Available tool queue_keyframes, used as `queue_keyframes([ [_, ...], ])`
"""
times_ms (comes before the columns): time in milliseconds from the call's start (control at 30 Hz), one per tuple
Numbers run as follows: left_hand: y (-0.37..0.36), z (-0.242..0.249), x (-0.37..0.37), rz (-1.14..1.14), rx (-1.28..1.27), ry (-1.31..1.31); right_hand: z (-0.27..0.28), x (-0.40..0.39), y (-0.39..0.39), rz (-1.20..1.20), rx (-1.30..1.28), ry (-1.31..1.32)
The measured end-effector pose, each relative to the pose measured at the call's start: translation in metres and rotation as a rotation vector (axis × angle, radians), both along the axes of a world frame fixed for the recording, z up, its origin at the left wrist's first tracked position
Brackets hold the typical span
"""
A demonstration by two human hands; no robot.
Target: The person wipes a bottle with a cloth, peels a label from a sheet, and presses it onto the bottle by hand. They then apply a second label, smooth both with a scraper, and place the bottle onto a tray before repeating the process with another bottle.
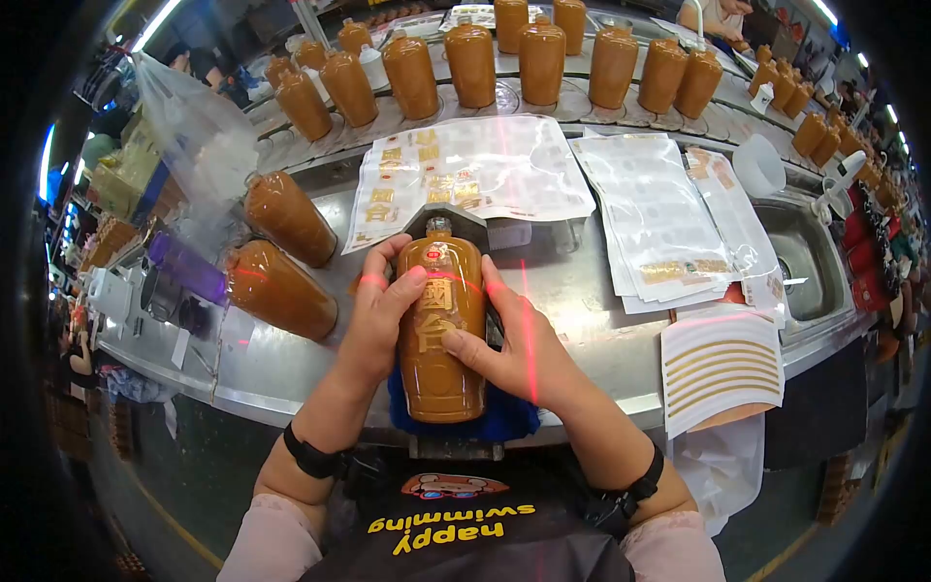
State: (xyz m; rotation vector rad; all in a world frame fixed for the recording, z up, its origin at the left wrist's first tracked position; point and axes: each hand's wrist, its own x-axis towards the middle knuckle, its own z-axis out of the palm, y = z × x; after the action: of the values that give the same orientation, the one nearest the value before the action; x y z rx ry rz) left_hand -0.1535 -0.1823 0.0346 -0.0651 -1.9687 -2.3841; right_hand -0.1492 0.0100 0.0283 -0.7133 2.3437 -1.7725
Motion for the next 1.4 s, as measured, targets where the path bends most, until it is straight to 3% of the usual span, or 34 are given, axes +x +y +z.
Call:
queue_keyframes([
  [133, -0.002, -0.003, -0.005, 0.009, -0.037, 0.039, 0.001, 0.0, 0.0, -0.002, 0.007, -0.013],
  [233, 0.002, 0.002, -0.006, 0.037, -0.535, 0.099, -0.002, -0.001, 0.0, 0.004, -0.02, -0.008],
  [267, 0.005, 0.004, -0.007, 0.014, -0.384, 0.084, -0.001, -0.001, 0.0, 0.016, -0.023, -0.041],
  [567, 0.006, 0.008, -0.006, 0.023, -0.406, 0.06, 0.003, 0.0, 0.001, 0.027, -0.013, -0.076],
  [667, 0.002, 0.011, 0.008, 0.227, -0.648, 0.401, 0.003, -0.001, 0.001, 0.008, 0.002, -0.005],
  [767, -0.012, 0.031, 0.02, -0.058, -0.876, 0.819, 0.006, 0.0, 0.002, 0.008, 0.015, -0.016],
  [933, -0.019, 0.029, -0.002, -0.004, -0.999, 0.862, 0.003, 0.0, 0.0, 0.006, -0.004, 0.016],
  [1067, -0.017, 0.023, -0.021, 0.062, -0.842, 0.754, 0.003, 0.0, 0.001, 0.011, 0.01, -0.006],
  [1200, -0.009, 0.003, -0.03, 0.036, -0.152, 0.265, 0.007, 0.0, 0.0, 0.019, 0.005, -0.023],
  [1300, -0.003, 0.012, -0.03, -0.055, -0.005, 0.13, 0.006, 0.0, 0.002, 0.044, -0.014, -0.105],
  [1400, -0.006, 0.003, -0.038, -0.028, -0.265, 0.249, 0.007, -0.001, 0.002, 0.058, -0.015, -0.146],
])
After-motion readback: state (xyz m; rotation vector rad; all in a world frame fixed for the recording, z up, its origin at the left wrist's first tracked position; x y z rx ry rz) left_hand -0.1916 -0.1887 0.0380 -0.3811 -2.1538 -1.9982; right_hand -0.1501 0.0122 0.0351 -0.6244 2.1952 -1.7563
